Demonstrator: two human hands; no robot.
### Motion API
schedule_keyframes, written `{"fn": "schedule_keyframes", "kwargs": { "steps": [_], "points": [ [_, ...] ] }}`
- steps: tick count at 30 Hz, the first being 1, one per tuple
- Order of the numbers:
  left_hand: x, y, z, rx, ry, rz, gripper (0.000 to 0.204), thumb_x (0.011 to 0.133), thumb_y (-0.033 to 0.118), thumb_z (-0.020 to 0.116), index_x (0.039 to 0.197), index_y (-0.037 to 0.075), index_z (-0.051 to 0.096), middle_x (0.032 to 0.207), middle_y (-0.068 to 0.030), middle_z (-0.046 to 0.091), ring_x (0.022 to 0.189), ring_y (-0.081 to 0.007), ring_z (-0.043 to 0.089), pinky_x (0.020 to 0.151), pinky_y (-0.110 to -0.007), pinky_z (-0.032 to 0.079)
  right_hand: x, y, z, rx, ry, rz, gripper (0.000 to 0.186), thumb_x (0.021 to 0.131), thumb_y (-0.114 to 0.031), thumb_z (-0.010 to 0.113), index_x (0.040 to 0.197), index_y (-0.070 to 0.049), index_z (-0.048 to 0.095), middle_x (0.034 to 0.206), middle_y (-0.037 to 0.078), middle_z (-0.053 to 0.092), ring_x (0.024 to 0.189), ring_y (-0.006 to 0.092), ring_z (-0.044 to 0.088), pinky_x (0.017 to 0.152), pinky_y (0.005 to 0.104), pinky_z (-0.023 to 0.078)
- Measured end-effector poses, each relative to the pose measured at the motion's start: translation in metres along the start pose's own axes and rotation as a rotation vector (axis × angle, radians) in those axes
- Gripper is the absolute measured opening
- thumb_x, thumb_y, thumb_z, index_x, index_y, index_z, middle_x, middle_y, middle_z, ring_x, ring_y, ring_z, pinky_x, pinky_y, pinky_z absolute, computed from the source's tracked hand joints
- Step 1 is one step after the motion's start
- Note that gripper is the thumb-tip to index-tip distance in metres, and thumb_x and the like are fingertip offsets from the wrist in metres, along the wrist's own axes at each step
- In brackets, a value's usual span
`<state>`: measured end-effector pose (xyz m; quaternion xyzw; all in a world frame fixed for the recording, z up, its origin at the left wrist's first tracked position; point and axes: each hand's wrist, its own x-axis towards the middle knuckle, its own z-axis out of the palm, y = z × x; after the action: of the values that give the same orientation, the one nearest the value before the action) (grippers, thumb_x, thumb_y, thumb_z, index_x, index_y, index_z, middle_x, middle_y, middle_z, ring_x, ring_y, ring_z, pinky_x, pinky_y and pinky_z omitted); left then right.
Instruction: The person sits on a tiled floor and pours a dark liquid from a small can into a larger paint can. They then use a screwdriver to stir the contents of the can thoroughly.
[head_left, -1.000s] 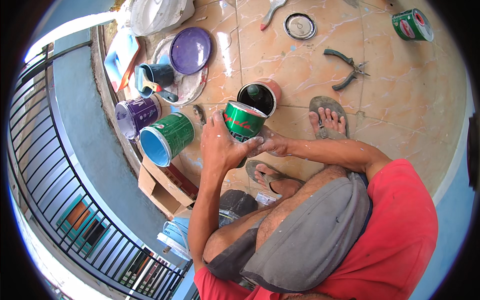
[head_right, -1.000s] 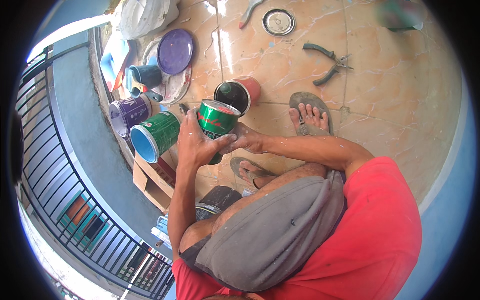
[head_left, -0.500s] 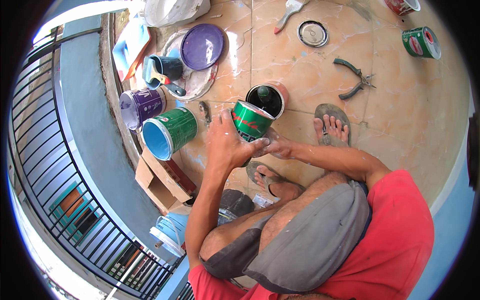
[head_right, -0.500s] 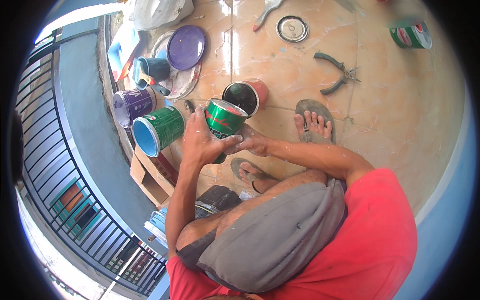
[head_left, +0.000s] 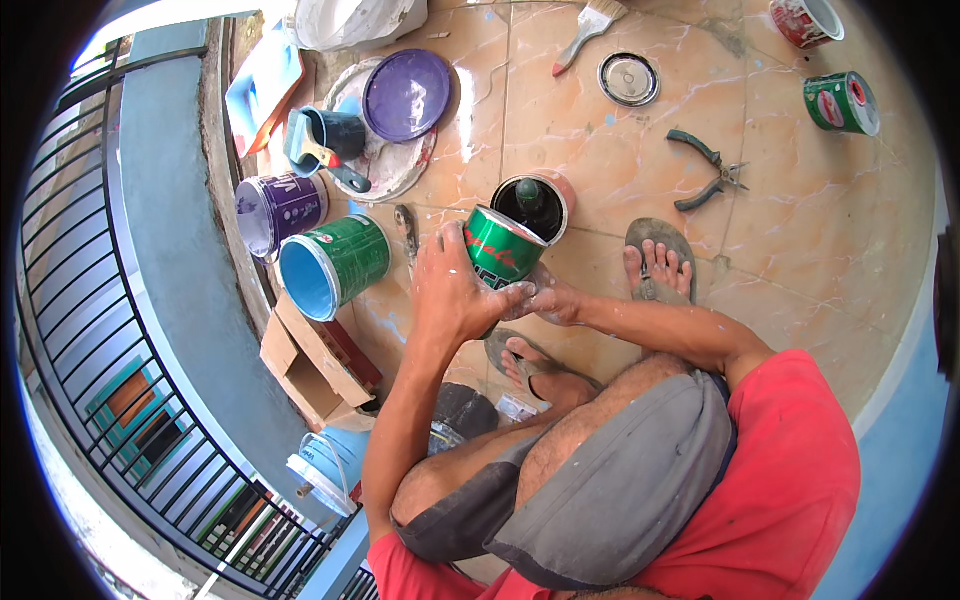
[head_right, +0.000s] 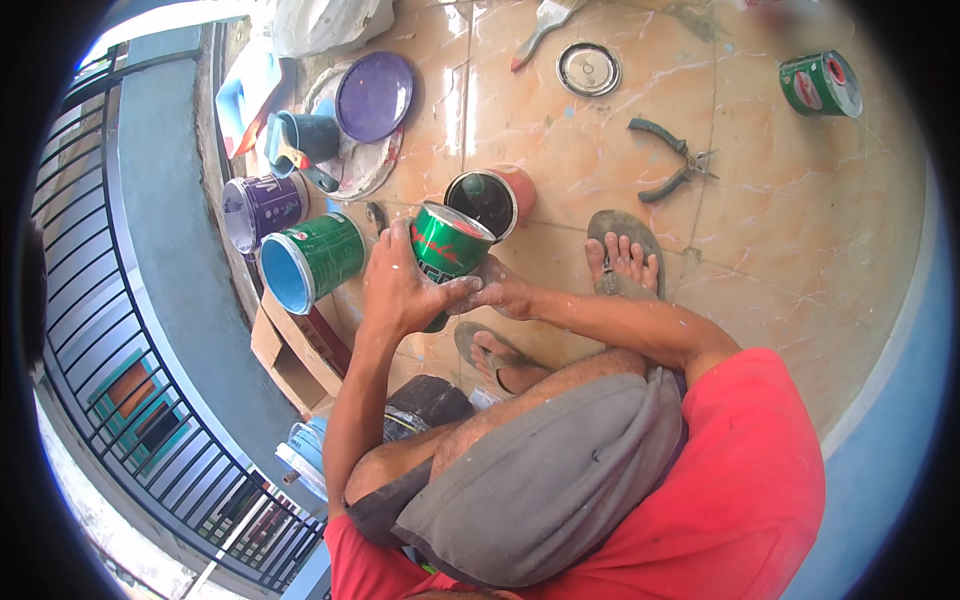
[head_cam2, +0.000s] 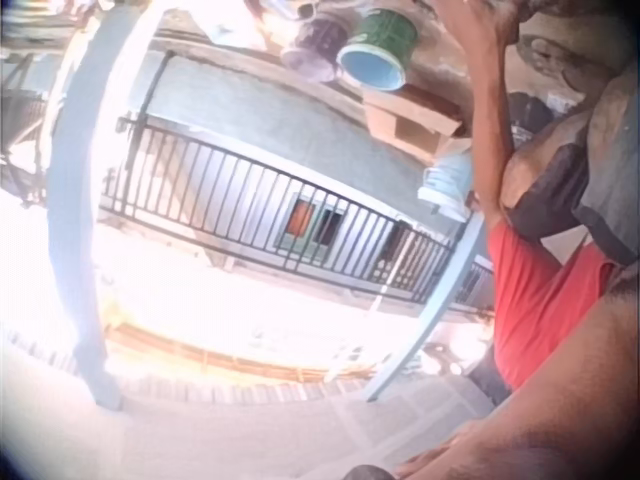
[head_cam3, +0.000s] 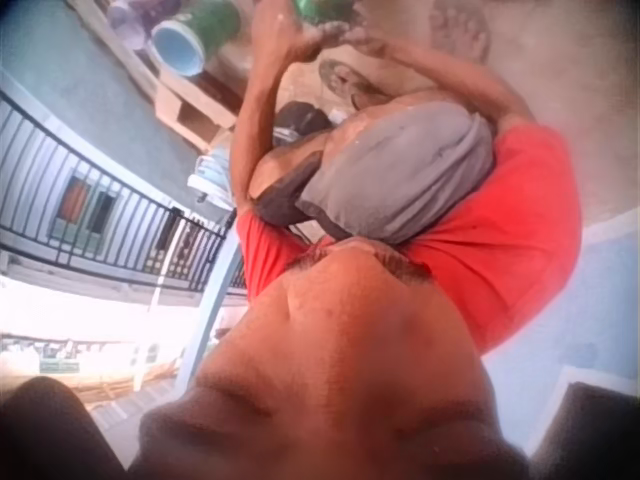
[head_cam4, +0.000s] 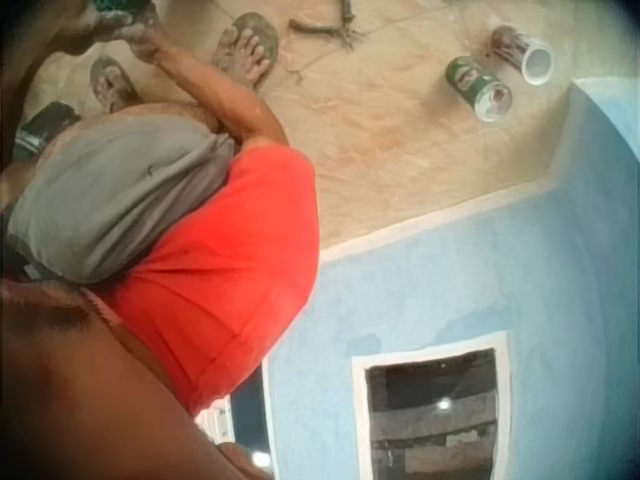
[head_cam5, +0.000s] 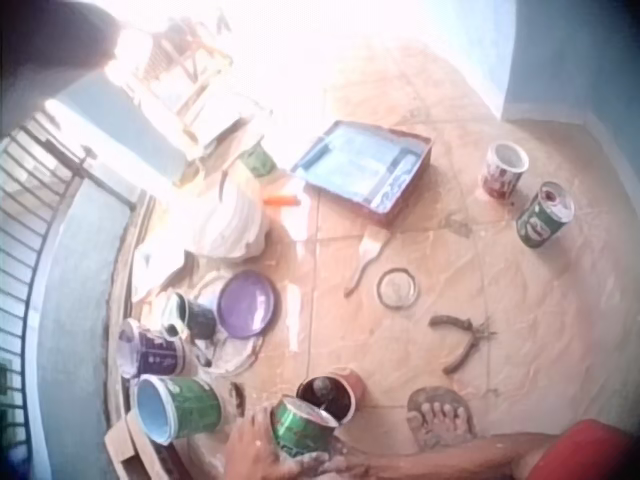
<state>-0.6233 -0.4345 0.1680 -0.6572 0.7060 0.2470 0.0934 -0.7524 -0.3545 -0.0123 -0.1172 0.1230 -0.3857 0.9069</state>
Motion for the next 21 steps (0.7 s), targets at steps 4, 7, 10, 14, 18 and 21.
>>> {"fn": "schedule_keyframes", "kwargs": {
  "steps": [4, 7, 10, 14, 18, 21],
  "points": [
    [0.0, -0.001, 0.0, 0.014, -0.008, -0.008, 0.105, 0.062, 0.053, 0.102, 0.137, -0.004, 0.057, 0.127, -0.0282, 0.067, 0.121, -0.048, 0.065, 0.104, -0.057, 0.052, -0.001, -0.006, 0.007, -0.052, -0.007, -0.039, 0.069, 0.086, -0.005, 0.086, 0.15, -0.004, 0.06, 0.135, 0.01, 0.074, 0.124, 0.02, 0.073, 0.106, 0.0397, 0.063],
    [0.0, 0.0, -0.003, 0.026, -0.015, -0.01, 0.104, 0.061, 0.053, 0.104, 0.136, -0.004, 0.058, 0.126, -0.0271, 0.069, 0.122, -0.0476, 0.067, 0.103, -0.056, 0.054, 0.0, -0.011, 0.013, -0.085, -0.005, -0.033, 0.069, 0.086, -0.003, 0.087, 0.15, -0.004, 0.06, 0.137, 0.01, 0.073, 0.126, 0.02, 0.072, 0.107, 0.0401, 0.063],
    [-0.003, 0.0, -0.004, 0.021, -0.029, -0.028, 0.104, 0.061, 0.051, 0.104, 0.136, -0.004, 0.058, 0.127, -0.0271, 0.069, 0.122, -0.0472, 0.067, 0.104, -0.055, 0.054, -0.002, -0.015, 0.016, -0.088, -0.011, -0.009, 0.07, 0.086, -0.003, 0.089, 0.15, -0.004, 0.06, 0.137, 0.009, 0.073, 0.127, 0.0205, 0.072, 0.108, 0.0405, 0.063],
    [-0.009, -0.002, -0.007, -0.025, -0.04, -0.044, 0.107, 0.062, 0.05, 0.104, 0.14, -0.004, 0.057, 0.129, -0.0275, 0.069, 0.124, -0.0467, 0.067, 0.106, -0.055, 0.053, -0.009, -0.012, 0.022, -0.071, 0.022, 0.018, 0.07, 0.085, -0.003, 0.09, 0.149, -0.004, 0.061, 0.135, 0.01, 0.074, 0.126, 0.0207, 0.073, 0.108, 0.0394, 0.064],
    [-0.016, -0.003, -0.01, -0.037, -0.057, -0.061, 0.111, 0.062, 0.05, 0.104, 0.145, -0.006, 0.055, 0.131, -0.0284, 0.068, 0.127, -0.047, 0.066, 0.109, -0.055, 0.052, -0.012, -0.006, 0.025, -0.029, 0.04, 0.035, 0.068, 0.085, 0.0, 0.089, 0.147, -0.003, 0.061, 0.132, 0.011, 0.076, 0.12, 0.0211, 0.076, 0.106, 0.0379, 0.066],
    [-0.022, -0.004, -0.011, -0.065, -0.053, -0.085, 0.113, 0.062, 0.051, 0.104, 0.145, -0.007, 0.055, 0.131, -0.029, 0.067, 0.127, -0.0477, 0.065, 0.109, -0.055, 0.052, -0.012, -0.005, 0.025, -0.013, 0.016, 0.037, 0.064, 0.086, 0.003, 0.087, 0.145, -0.002, 0.062, 0.13, 0.011, 0.076, 0.117, 0.0214, 0.078, 0.103, 0.038, 0.067]
  ]
}}
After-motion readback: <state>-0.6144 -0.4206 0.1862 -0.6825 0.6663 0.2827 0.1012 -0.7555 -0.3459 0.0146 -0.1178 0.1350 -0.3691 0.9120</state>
